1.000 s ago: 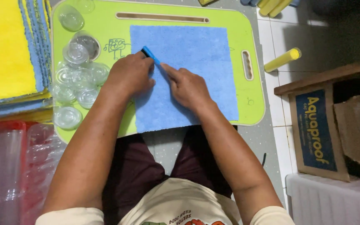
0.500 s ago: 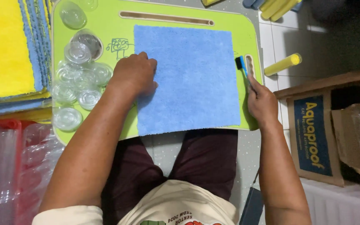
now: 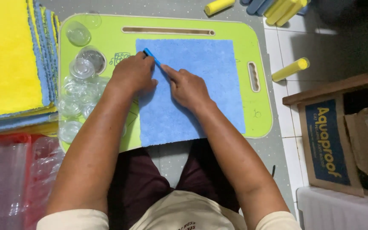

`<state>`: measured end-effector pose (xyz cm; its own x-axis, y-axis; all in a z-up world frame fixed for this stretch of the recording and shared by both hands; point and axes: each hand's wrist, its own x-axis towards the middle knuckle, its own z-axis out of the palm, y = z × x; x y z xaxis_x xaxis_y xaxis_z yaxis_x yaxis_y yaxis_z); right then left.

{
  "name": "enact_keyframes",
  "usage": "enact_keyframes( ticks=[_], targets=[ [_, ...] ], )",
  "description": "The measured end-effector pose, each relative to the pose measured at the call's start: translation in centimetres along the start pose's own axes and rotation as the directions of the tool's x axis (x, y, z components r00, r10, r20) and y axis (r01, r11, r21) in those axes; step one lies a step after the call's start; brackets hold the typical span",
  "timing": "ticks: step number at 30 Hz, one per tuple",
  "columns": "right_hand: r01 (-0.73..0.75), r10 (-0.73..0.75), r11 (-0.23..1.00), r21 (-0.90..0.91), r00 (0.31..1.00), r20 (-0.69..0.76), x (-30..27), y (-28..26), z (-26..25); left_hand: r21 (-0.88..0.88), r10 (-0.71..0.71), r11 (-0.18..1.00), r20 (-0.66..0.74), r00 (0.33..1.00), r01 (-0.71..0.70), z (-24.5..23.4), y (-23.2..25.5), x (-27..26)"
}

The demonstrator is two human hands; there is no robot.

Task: Preparing microfiber cloths by brushing them for debris, folding them, and inserting them into plastic storage tubes.

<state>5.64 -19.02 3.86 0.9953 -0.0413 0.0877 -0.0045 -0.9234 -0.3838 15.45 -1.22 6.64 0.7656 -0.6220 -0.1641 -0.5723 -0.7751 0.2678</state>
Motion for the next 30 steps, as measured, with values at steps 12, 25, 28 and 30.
enact_keyframes(
  ticks=[12, 25, 28, 30],
  targets=[
    [-0.304, 0.296, 0.950, -0.077, 0.950, -0.105, -7.1, 14.0, -7.6, 0.048, -0.057, 0.998, 0.122, 0.991, 0.052, -0.6, 0.3, 0.4],
    [-0.021, 0.017, 0.995, 0.096, 0.999, 0.041, 2.8, 3.1, -1.0, 0.098, 0.123, 0.989, -0.153, 0.981, -0.109, 1.2, -1.3, 4.3],
    [0.020, -0.026, 0.994, 0.108, 0.998, 0.057, 4.2, 3.0, 1.2, -0.039, -0.051, 0.998, 0.079, 0.996, 0.054, -1.3, 0.2, 3.1],
    [-0.021, 0.016, 0.997, 0.068, 0.997, 0.079, 4.0, 3.7, 0.5, -0.028, -0.063, 0.997, 0.090, 0.994, 0.066, -1.1, 0.1, 3.2]
  ],
)
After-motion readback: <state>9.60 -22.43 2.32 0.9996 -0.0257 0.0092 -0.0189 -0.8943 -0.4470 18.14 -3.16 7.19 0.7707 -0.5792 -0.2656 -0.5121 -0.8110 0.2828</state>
